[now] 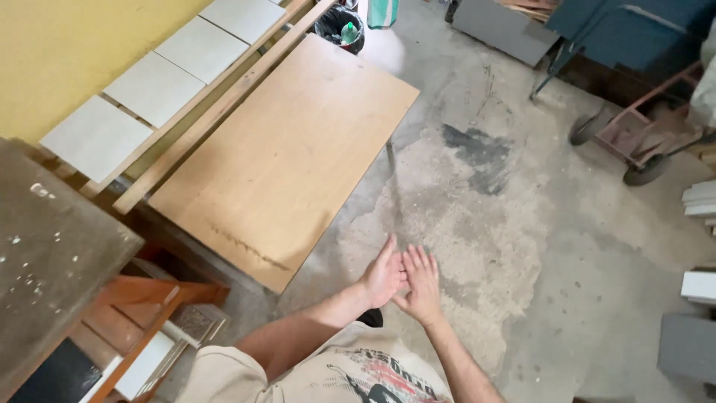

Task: Sanding the edges and surfaces of white panels using a hand sanding block and trimming edges with a utility knife.

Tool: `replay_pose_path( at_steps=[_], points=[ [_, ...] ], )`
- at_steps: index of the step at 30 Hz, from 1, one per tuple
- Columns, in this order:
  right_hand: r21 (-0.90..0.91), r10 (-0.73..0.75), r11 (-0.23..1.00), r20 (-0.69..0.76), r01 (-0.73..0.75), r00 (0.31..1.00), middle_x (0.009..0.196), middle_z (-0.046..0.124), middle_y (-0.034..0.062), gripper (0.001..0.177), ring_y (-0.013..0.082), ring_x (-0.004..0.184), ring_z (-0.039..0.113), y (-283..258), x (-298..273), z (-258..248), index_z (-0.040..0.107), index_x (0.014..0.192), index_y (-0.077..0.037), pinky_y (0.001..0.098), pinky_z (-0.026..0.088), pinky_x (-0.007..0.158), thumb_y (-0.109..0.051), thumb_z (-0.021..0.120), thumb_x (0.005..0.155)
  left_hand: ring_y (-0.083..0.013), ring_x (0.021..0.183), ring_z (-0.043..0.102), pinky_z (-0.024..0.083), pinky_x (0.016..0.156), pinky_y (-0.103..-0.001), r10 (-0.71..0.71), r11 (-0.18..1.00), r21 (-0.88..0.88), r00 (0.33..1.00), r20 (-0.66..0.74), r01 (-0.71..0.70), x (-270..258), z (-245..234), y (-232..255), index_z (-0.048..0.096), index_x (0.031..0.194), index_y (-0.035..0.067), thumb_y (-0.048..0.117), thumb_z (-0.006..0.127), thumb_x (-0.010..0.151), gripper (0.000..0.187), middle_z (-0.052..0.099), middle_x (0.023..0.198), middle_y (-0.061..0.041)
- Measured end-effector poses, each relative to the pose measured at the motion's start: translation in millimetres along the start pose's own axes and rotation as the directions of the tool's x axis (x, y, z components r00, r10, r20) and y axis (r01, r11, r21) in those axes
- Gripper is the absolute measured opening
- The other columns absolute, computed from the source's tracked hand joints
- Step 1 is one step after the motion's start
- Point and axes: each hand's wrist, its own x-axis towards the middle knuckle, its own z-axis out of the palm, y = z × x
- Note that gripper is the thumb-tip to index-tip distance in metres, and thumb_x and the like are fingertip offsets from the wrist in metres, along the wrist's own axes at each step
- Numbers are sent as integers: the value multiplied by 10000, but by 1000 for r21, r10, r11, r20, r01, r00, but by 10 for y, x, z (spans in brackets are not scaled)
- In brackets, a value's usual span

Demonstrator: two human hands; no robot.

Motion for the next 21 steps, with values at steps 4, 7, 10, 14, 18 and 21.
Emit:
replay_pose_path(
  at_steps=[4,7,10,14,18,21],
  points=[
    [98,465,871,153,-482,872,1306,619,243,764,424,1197,628,1490,278,51,451,1508,-32,529,502,1036,-176,780,834,-393,1311,577,546,1018,-470,83,990,116,996,-25,-80,1004,171,786,565,1379,5,432,563,1074,525,544,1487,-225],
    [64,731,610,337,-789,593,1163,779,58,445,243,1130,717,2364,633,-179,652,1365,-239,421,575,960,-393,698,950,-273,871,773,657,736,-339,119,958,261,993,8,-117,1806,218,1249,604,1273,-49,276,638,1064,387,746,1031,-203],
    [1,804,490,386,-872,452,1075,817,-17,388,183,1084,744,3127,1167,-379,773,1197,-318,345,591,926,-581,699,922,-82,425,580,404,329,-153,208,846,520,971,-117,-118,2417,429,1960,715,1132,33,284,729,968,300,711,689,-97],
    [67,822,246,515,-967,245,1025,831,110,394,170,1011,750,4058,2135,-545,784,1202,-86,287,494,931,-351,671,933,-72,480,417,312,499,-249,278,606,796,938,-206,-5,3346,460,2702,619,735,129,357,749,936,331,508,542,35],
    [54,718,379,613,-924,330,1020,828,75,372,178,970,770,5272,3017,-472,766,1197,-76,319,521,877,-335,622,972,-94,646,581,453,696,-286,331,673,737,867,-372,59,4363,333,3091,660,757,182,434,676,927,304,628,664,33],
    [256,598,435,634,-863,490,1024,787,196,293,304,933,764,6347,3758,58,760,1171,-44,382,587,842,-266,687,996,-123,560,613,497,523,-229,463,796,597,731,-501,-95,5338,-195,3237,733,829,101,345,747,890,252,684,639,-50]
  ],
)
